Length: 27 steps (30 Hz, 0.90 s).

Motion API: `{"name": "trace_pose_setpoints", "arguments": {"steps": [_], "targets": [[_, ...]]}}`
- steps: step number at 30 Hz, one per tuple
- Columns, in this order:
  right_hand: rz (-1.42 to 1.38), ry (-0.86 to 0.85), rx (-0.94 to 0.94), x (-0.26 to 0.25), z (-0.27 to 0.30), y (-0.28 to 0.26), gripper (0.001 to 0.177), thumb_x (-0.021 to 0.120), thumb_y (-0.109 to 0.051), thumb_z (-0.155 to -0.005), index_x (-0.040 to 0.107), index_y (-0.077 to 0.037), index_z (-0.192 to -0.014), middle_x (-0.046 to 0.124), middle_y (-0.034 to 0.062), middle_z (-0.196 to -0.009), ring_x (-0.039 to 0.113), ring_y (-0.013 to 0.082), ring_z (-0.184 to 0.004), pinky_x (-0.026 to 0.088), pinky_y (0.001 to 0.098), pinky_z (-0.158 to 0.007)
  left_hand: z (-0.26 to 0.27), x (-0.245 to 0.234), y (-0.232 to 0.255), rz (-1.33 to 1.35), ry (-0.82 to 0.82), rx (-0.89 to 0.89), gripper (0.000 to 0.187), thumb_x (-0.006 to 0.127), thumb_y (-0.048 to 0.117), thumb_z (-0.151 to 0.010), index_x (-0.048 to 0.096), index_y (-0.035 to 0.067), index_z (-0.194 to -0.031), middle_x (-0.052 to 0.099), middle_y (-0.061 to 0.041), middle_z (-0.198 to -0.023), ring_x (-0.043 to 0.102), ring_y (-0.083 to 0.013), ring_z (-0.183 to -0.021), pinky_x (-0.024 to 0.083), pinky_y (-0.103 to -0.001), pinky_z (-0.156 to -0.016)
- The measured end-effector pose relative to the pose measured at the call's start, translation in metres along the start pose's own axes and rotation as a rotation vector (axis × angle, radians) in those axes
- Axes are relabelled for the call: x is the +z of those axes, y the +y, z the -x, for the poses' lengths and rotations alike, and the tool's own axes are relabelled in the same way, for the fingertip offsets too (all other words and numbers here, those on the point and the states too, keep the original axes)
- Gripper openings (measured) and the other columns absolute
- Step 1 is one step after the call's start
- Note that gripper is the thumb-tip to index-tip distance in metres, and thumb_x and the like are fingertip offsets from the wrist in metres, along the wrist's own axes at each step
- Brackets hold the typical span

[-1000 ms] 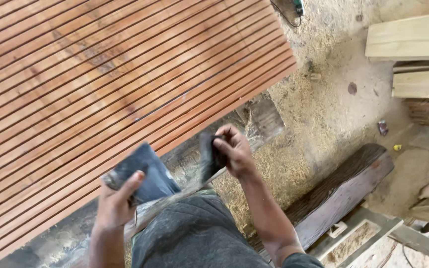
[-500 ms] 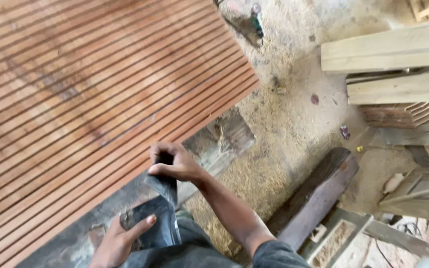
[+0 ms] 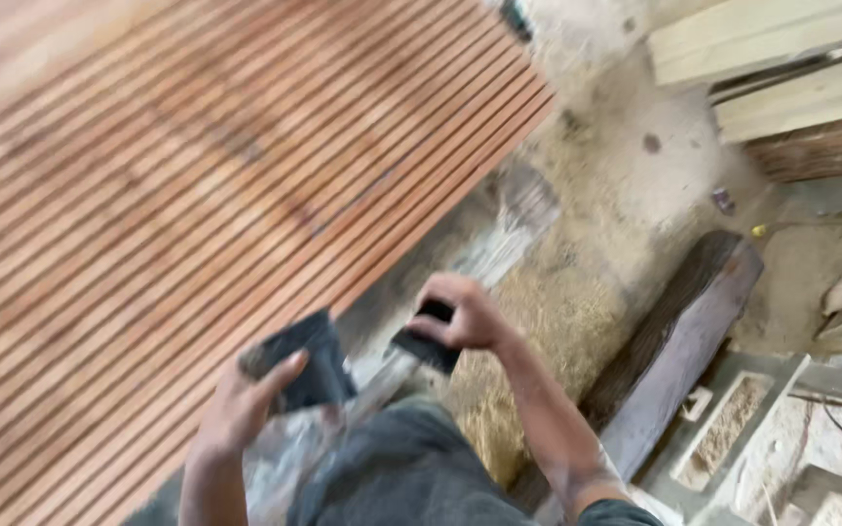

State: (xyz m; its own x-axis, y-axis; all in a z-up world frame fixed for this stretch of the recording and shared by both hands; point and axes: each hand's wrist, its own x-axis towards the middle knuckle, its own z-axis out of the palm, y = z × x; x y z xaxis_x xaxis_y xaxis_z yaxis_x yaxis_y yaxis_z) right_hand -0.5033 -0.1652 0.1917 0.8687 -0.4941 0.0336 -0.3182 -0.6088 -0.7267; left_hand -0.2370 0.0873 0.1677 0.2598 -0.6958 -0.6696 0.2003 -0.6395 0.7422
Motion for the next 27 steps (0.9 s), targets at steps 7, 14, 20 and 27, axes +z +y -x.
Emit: {"name": "trace_pose_setpoints", "arguments": {"steps": [7, 14, 20, 27], "targets": [[0.184, 0.100, -0.050, 0.007, 0.030, -0.071, 0.035, 0.075, -0.044, -0.091, 0.064, -0.013, -0.081, 0.062, 0.0036, -0.076, 0.062, 0.0142, -0.063, 0.057, 0.0314, -0.053, 0.034, -0.024, 0.043, 0.095, -0.279, 0.203, 0.034, 0.074, 0.025, -0.089, 0.073, -0.001, -0.112, 0.075, -0.002, -0.091, 0.065, -0.0101, -0.081, 0.054, -0.030, -0.071], [0.381, 0.105, -0.178, 0.007, 0.023, -0.126, 0.039, 0.078, -0.041, -0.093, 0.062, -0.007, -0.085, 0.059, 0.0068, -0.076, 0.059, 0.0159, -0.061, 0.052, 0.0305, -0.049, 0.067, -0.046, 0.072, -0.003, -0.415, 0.270, 0.033, 0.071, 0.027, -0.091, 0.069, 0.003, -0.113, 0.073, -0.001, -0.086, 0.065, -0.0085, -0.075, 0.055, -0.029, -0.066], [0.415, 0.056, -0.231, 0.017, 0.016, -0.156, 0.040, 0.080, -0.040, -0.093, 0.062, -0.006, -0.085, 0.058, 0.0059, -0.077, 0.057, 0.0143, -0.058, 0.050, 0.0290, -0.047, 0.092, -0.048, 0.082, -0.295, -0.405, 0.221, 0.035, 0.069, 0.035, -0.093, 0.076, 0.007, -0.111, 0.073, -0.005, -0.077, 0.062, -0.0125, -0.067, 0.051, -0.031, -0.063], [0.444, 0.016, -0.277, 0.029, 0.007, -0.168, 0.041, 0.082, -0.041, -0.090, 0.063, -0.005, -0.082, 0.056, 0.0053, -0.074, 0.054, 0.0143, -0.056, 0.048, 0.0296, -0.045, 0.098, -0.051, 0.082, -0.268, -0.391, 0.283, 0.040, 0.067, 0.033, -0.090, 0.072, 0.015, -0.125, 0.076, -0.005, -0.078, 0.064, -0.0129, -0.065, 0.052, -0.032, -0.060]]}}
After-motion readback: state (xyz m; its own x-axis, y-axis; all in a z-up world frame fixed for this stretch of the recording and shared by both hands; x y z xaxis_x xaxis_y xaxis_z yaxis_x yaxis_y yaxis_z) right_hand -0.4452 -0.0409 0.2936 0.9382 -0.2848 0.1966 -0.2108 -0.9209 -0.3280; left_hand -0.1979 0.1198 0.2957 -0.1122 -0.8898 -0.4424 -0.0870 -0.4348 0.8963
